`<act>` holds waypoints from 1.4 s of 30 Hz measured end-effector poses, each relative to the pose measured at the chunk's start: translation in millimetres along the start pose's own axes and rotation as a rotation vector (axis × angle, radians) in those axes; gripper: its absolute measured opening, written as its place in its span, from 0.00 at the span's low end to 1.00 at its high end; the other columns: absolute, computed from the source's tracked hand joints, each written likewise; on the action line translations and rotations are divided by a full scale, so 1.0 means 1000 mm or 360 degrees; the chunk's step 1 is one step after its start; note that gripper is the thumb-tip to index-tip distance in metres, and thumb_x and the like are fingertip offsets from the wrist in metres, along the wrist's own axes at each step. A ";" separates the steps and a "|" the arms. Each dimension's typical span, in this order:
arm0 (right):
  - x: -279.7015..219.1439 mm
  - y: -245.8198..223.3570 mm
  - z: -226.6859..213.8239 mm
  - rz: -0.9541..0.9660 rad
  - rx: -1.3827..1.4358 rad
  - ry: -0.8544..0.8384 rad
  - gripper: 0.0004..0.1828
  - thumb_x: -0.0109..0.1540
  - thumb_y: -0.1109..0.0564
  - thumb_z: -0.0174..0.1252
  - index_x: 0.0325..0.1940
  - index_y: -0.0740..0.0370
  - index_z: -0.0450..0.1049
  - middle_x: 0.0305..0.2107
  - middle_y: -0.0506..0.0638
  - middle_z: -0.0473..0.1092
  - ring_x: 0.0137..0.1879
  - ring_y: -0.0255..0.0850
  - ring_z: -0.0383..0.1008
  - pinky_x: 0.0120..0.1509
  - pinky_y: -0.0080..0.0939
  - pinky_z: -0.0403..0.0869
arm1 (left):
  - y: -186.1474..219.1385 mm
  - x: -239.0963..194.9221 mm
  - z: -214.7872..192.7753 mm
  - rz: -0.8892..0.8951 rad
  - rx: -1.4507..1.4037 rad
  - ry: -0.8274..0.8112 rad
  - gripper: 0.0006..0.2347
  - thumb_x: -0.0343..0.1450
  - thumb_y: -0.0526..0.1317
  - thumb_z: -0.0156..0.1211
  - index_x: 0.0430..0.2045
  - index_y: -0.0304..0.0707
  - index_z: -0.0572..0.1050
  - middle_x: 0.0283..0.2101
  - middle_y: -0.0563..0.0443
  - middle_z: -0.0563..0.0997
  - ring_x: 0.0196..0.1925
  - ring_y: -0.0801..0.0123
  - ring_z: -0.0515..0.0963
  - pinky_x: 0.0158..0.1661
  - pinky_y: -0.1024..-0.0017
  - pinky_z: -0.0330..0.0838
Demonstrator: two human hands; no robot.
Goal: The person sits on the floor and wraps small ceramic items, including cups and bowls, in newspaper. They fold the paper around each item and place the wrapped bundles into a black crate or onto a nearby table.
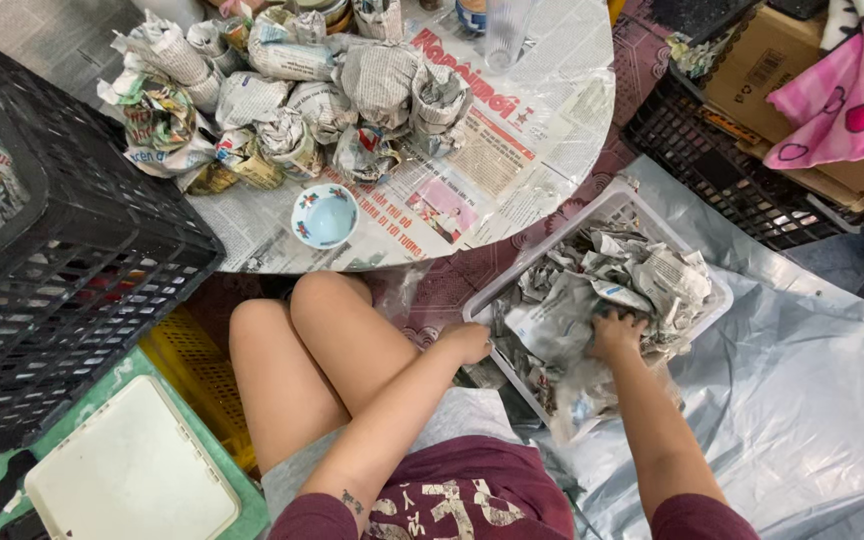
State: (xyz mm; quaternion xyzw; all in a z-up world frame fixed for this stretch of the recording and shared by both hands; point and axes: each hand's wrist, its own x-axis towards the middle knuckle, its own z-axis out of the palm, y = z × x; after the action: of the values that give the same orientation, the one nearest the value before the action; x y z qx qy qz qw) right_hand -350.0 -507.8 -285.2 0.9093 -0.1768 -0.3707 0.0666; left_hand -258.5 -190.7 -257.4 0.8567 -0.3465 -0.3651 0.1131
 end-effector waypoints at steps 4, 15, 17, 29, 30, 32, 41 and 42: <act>0.002 0.008 -0.010 -0.0206 0.0661 0.0365 0.25 0.56 0.43 0.69 0.58 0.43 0.79 0.66 0.43 0.67 0.75 0.54 0.57 0.78 0.72 0.48 | 0.009 -0.016 -0.018 -0.0021 -0.0008 -0.0006 0.16 0.70 0.49 0.55 0.44 0.37 0.79 0.49 0.38 0.82 0.52 0.46 0.81 0.49 0.51 0.75; -0.029 0.066 -0.034 -0.0235 0.2442 0.1145 0.20 0.60 0.45 0.61 0.51 0.56 0.79 0.62 0.45 0.69 0.67 0.49 0.64 0.67 0.58 0.63 | 0.034 -0.056 -0.062 0.0076 -0.0999 0.0413 0.31 0.76 0.63 0.28 0.56 0.37 0.72 0.58 0.37 0.77 0.62 0.47 0.74 0.61 0.55 0.65; -0.035 0.067 -0.044 -0.0184 0.2579 0.1288 0.21 0.60 0.44 0.60 0.52 0.57 0.78 0.61 0.46 0.69 0.65 0.48 0.65 0.66 0.57 0.64 | 0.026 -0.057 -0.060 0.0241 -0.1167 0.0454 0.33 0.78 0.63 0.25 0.56 0.35 0.72 0.57 0.38 0.78 0.62 0.51 0.75 0.63 0.59 0.65; -0.054 -0.041 -0.108 -0.0320 0.3198 0.0455 0.28 0.62 0.40 0.54 0.59 0.60 0.73 0.54 0.52 0.71 0.57 0.44 0.70 0.57 0.48 0.70 | 0.022 -0.106 -0.077 0.0634 -0.2130 0.0767 0.26 0.76 0.55 0.47 0.67 0.40 0.62 0.67 0.52 0.64 0.69 0.65 0.67 0.63 0.59 0.64; -0.070 -0.067 -0.104 -0.0284 0.3106 0.0247 0.29 0.63 0.40 0.53 0.60 0.61 0.72 0.54 0.52 0.71 0.56 0.43 0.70 0.57 0.48 0.70 | 0.021 -0.124 -0.079 0.0742 -0.2041 0.0895 0.27 0.75 0.52 0.53 0.68 0.40 0.59 0.68 0.52 0.60 0.71 0.66 0.64 0.65 0.60 0.62; -0.096 -0.120 -0.106 -0.0275 0.3025 -0.0081 0.30 0.63 0.39 0.52 0.61 0.61 0.71 0.53 0.53 0.71 0.55 0.43 0.71 0.55 0.46 0.71 | 0.020 -0.152 -0.080 0.0771 -0.1998 0.1151 0.30 0.72 0.46 0.61 0.69 0.39 0.55 0.68 0.51 0.60 0.71 0.66 0.63 0.65 0.61 0.61; -0.245 -0.256 -0.174 -0.1462 0.2918 0.0129 0.39 0.62 0.51 0.57 0.75 0.60 0.52 0.68 0.58 0.59 0.74 0.51 0.58 0.73 0.51 0.60 | -0.023 -0.222 -0.069 0.0068 -0.2387 0.2059 0.16 0.76 0.34 0.57 0.58 0.23 0.73 0.53 0.40 0.83 0.52 0.61 0.82 0.52 0.67 0.75; -0.259 -0.260 -0.180 -0.1666 0.2721 0.0432 0.43 0.61 0.53 0.60 0.77 0.61 0.49 0.72 0.57 0.55 0.78 0.51 0.54 0.77 0.50 0.57 | -0.024 -0.225 -0.069 0.0148 -0.2357 0.2217 0.17 0.75 0.32 0.56 0.59 0.23 0.71 0.54 0.40 0.82 0.54 0.61 0.81 0.54 0.67 0.74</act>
State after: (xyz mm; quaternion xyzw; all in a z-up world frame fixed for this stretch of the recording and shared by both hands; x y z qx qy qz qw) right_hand -325.6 -171.8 -53.0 0.6498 0.0471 0.0041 -0.7586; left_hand -308.7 -24.6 -96.6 0.5793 0.0766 0.0969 0.8057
